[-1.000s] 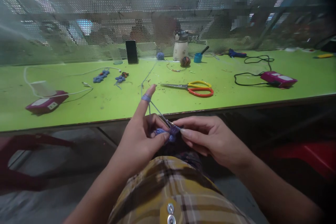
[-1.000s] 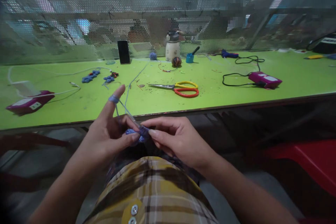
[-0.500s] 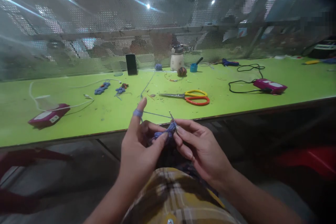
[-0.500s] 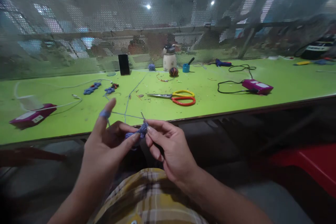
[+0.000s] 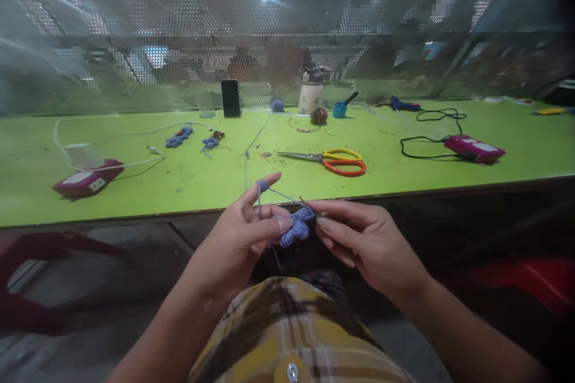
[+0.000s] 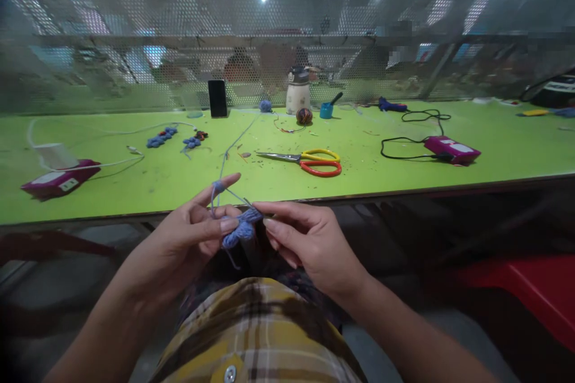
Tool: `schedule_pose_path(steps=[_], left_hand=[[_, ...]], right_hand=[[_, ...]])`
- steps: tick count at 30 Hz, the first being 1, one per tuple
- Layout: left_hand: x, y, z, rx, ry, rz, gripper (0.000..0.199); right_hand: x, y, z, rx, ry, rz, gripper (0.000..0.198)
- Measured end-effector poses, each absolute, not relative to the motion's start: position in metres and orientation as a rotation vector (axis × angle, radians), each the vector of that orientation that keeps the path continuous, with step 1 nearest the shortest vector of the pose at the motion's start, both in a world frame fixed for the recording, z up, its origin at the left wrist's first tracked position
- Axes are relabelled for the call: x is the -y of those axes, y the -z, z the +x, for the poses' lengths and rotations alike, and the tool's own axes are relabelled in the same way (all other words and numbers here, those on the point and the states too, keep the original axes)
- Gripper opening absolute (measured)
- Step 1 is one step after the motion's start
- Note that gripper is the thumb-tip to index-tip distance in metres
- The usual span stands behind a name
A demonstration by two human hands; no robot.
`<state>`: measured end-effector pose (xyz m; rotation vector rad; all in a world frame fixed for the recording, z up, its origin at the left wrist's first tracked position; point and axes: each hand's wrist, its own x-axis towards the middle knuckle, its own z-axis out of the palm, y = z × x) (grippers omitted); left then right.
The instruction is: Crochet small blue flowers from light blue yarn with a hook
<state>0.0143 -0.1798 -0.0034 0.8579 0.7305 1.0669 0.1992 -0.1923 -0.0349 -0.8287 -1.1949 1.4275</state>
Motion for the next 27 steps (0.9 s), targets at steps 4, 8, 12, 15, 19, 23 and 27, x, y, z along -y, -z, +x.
schedule_pose_path(steps=[4, 8, 12, 15, 19, 23, 27], left_hand=[[0.18, 0.003, 0.014, -0.747, -1.107, 0.908, 0.083], [0.183, 0.001, 0.014, -0.799, -1.148, 1.006, 0.077], [0.187, -0.004, 0.015, -0.847, -1.179, 1.07, 0.069], [0.19, -0.006, 0.018, -0.88, -1.193, 1.11, 0.066], [0.193, -0.007, 0.021, -0.893, -1.206, 1.161, 0.065], [0.195, -0.006, 0.02, -0.944, -1.228, 1.278, 0.065], [0.199, -0.001, 0.019, -1.008, -1.235, 1.497, 0.063]], right_hand=[[0.192, 0.029, 0.211, 1.387, -1.306, -0.904, 0.023], [0.191, 0.014, 0.22, 1.697, -1.02, -0.948, 0.024], [0.192, -0.001, 0.228, 1.968, -0.745, -0.904, 0.032], [0.192, -0.008, 0.233, 2.154, -0.646, -0.852, 0.036], [0.194, -0.013, 0.237, 2.28, -0.559, -0.844, 0.04], [0.197, -0.016, 0.237, 2.342, -0.47, -0.864, 0.042], [0.199, -0.019, 0.233, 2.435, -0.272, -0.903, 0.042]])
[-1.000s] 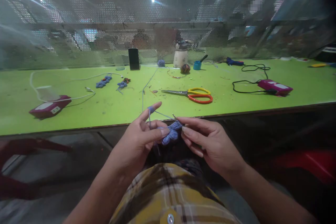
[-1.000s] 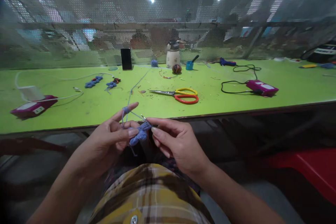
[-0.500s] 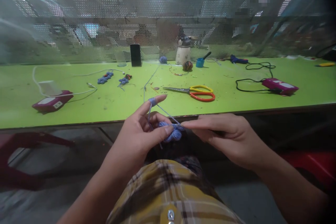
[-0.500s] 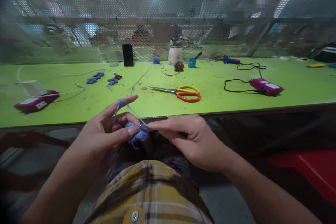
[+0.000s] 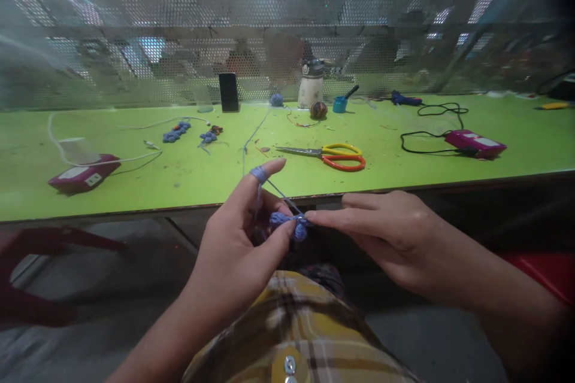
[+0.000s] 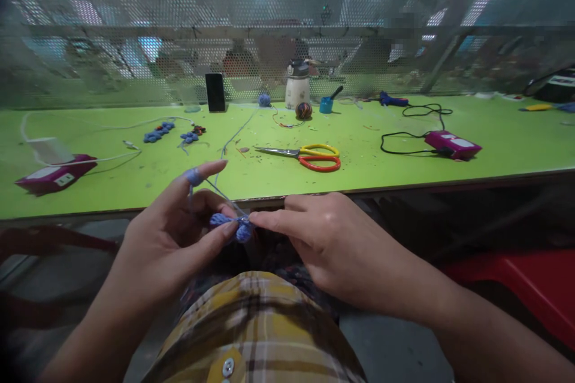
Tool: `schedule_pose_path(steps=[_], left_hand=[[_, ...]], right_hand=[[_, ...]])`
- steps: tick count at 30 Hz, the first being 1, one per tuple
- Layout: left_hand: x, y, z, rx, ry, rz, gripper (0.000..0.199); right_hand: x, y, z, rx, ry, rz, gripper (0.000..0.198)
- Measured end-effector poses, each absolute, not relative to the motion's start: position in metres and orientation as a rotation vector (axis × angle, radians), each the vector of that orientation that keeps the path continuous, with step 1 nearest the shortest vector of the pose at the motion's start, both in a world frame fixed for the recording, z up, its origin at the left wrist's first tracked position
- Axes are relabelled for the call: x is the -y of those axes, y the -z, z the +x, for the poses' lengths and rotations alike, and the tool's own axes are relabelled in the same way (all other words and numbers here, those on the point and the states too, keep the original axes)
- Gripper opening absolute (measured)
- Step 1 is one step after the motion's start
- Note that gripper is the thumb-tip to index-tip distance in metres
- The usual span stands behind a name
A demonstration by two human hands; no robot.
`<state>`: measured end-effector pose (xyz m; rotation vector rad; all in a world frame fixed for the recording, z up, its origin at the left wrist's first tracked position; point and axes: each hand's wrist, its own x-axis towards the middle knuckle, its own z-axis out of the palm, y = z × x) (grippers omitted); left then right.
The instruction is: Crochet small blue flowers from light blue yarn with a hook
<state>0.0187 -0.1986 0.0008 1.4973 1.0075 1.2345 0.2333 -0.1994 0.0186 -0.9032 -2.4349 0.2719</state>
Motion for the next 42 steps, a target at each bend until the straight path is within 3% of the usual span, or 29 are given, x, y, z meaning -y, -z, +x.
schedule_pose_path(steps=[6, 17, 23, 27, 31, 35, 42], left_hand=[[0.206, 0.006, 0.02, -1.123, -1.398, 1.769, 0.064], [0.205, 0.02, 0.023, -1.181, -1.613, 2.174, 0.07], [0.203, 0.028, 0.031, -1.238, -1.742, 2.243, 0.076], [0.199, 0.026, 0.036, -1.139, -1.71, 1.694, 0.071], [0.188, 0.018, 0.031, -0.829, -1.453, 1.107, 0.073], [0.183, 0.01, 0.023, -0.708, -1.263, 0.915, 0.078], [0.188, -0.004, 0.017, -0.861, -1.263, 1.06, 0.083]], right_hand=[[0.203, -0.02, 0.227, 2.511, -0.01, -0.964, 0.043], [0.206, -0.001, 0.215, 2.259, -0.195, -1.019, 0.043], [0.204, 0.014, 0.196, 1.778, -0.692, -0.976, 0.031], [0.201, 0.03, 0.174, 1.198, -1.145, -0.961, 0.013], [0.2, 0.039, 0.165, 1.028, -1.268, -0.816, 0.011], [0.201, 0.035, 0.173, 1.208, -1.141, -0.862, 0.011], [0.201, 0.022, 0.206, 2.003, -0.334, -0.835, 0.035]])
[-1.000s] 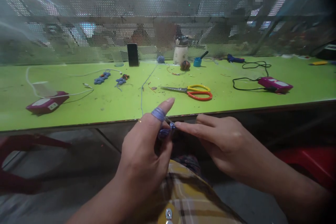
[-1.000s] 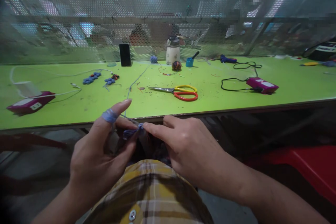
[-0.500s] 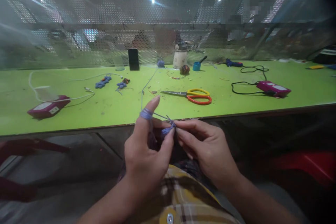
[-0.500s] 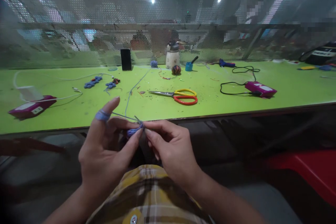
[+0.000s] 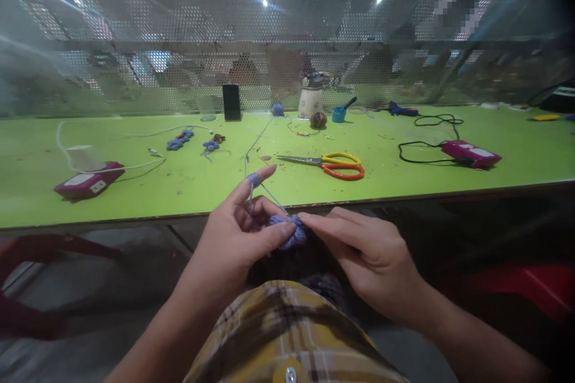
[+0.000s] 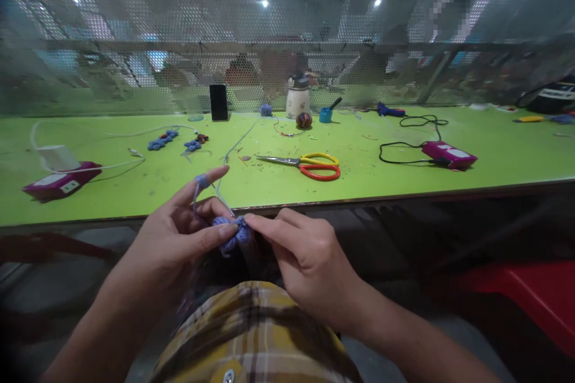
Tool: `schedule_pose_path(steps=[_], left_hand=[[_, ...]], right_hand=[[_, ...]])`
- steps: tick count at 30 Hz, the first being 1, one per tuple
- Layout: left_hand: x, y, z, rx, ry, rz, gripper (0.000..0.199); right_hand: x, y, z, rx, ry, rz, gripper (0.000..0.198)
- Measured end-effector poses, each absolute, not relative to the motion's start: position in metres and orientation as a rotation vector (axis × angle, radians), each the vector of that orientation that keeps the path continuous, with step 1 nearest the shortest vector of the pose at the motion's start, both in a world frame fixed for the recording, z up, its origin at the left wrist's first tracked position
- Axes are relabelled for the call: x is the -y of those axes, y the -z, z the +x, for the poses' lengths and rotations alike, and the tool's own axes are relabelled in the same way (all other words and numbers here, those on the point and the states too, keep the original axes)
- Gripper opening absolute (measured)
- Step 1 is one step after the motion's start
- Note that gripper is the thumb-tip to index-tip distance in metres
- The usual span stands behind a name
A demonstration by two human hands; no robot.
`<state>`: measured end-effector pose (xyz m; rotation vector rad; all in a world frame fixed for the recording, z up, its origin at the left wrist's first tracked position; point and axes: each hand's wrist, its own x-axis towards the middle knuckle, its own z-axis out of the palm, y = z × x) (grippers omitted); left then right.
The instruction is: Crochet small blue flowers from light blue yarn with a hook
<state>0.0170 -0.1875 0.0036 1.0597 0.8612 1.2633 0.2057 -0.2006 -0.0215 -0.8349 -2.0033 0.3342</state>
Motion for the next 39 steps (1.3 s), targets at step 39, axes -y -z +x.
schedule_pose_path(steps=[39], left_hand=[[0.188, 0.013, 0.018, -0.826, -1.219, 0.996, 0.063]], right_hand=[[0.195, 0.026, 0.204, 1.145, -1.591, -0.911, 0.024]])
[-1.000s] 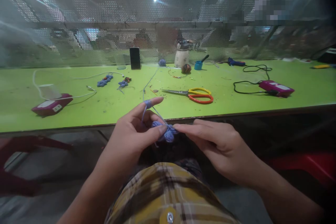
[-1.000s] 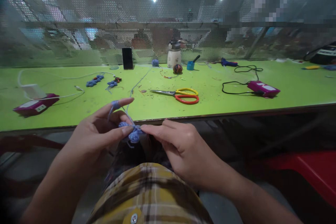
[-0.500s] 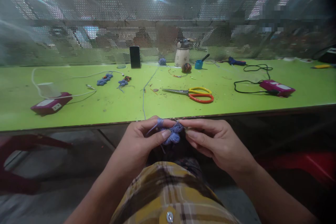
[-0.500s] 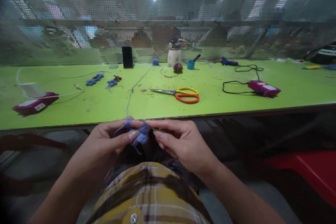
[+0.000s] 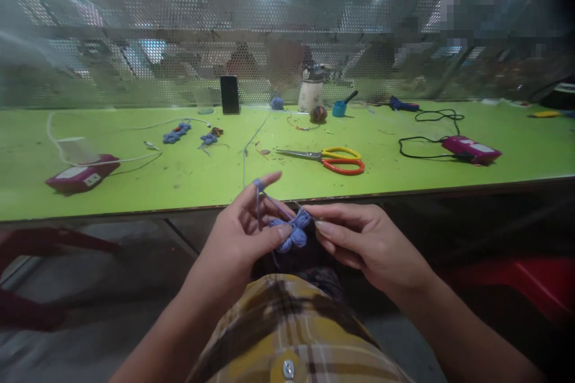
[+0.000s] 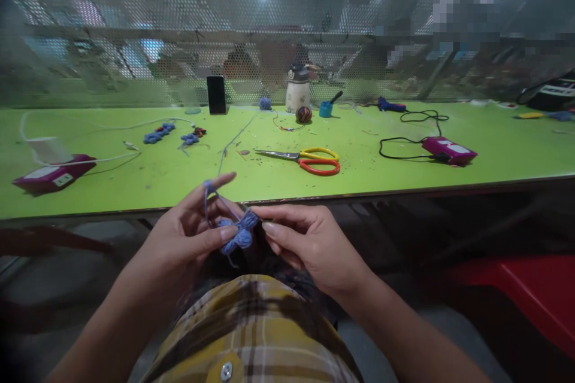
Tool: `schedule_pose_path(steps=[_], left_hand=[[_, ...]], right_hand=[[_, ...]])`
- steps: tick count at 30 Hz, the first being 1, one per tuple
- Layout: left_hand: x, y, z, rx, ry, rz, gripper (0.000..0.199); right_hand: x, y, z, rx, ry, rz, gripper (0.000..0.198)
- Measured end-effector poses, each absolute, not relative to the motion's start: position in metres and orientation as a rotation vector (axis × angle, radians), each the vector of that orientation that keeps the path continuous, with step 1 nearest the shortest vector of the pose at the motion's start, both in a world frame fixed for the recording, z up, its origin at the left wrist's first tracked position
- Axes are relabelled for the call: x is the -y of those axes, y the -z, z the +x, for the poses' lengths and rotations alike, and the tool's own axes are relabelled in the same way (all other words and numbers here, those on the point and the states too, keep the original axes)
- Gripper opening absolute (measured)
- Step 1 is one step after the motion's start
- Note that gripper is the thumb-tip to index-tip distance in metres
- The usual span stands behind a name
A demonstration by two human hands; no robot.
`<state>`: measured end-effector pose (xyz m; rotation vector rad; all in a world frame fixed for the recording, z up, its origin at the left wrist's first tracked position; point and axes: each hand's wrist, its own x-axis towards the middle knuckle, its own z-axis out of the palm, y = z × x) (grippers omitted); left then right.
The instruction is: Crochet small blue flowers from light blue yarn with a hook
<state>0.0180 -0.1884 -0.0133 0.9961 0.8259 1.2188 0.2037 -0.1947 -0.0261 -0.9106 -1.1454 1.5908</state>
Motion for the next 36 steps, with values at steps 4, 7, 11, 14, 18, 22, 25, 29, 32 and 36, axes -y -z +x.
schedule_pose_path(steps=[4, 7, 11, 14, 18, 22, 25, 29, 32, 36], left_hand=[[0.188, 0.008, 0.016, -0.822, -1.201, 1.097, 0.095], [0.187, 0.006, 0.015, -0.821, -1.183, 1.129, 0.109], [0.188, 0.005, 0.016, -0.836, -1.181, 1.142, 0.115], [0.189, 0.004, 0.019, -0.837, -1.226, 1.124, 0.11], [0.189, 0.002, 0.019, -0.85, -1.23, 1.168, 0.106], [0.186, -0.001, 0.015, -0.903, -1.075, 1.343, 0.102], [0.184, -0.002, 0.015, -0.971, -1.032, 1.503, 0.094], [0.185, -0.003, 0.021, -1.048, -1.166, 1.545, 0.081], [0.189, 0.001, 0.027, -1.131, -1.344, 1.475, 0.076], [0.191, 0.005, 0.029, -1.124, -1.563, 1.345, 0.085]], right_hand=[[0.195, 0.024, 0.209, 1.235, -1.577, -0.989, 0.026], [0.194, 0.022, 0.211, 1.329, -1.557, -1.011, 0.028], [0.193, 0.022, 0.213, 1.388, -1.532, -1.01, 0.028], [0.193, 0.022, 0.213, 1.386, -1.534, -0.994, 0.028], [0.193, 0.02, 0.213, 1.395, -1.548, -0.962, 0.027], [0.191, 0.013, 0.213, 1.419, -1.529, -1.011, 0.027], [0.186, 0.011, 0.21, 1.453, -1.496, -1.07, 0.025], [0.18, 0.02, 0.2, 1.381, -1.474, -1.091, 0.02], [0.181, 0.033, 0.186, 1.157, -1.492, -0.999, 0.022], [0.187, 0.043, 0.171, 0.947, -1.492, -0.761, 0.02]])
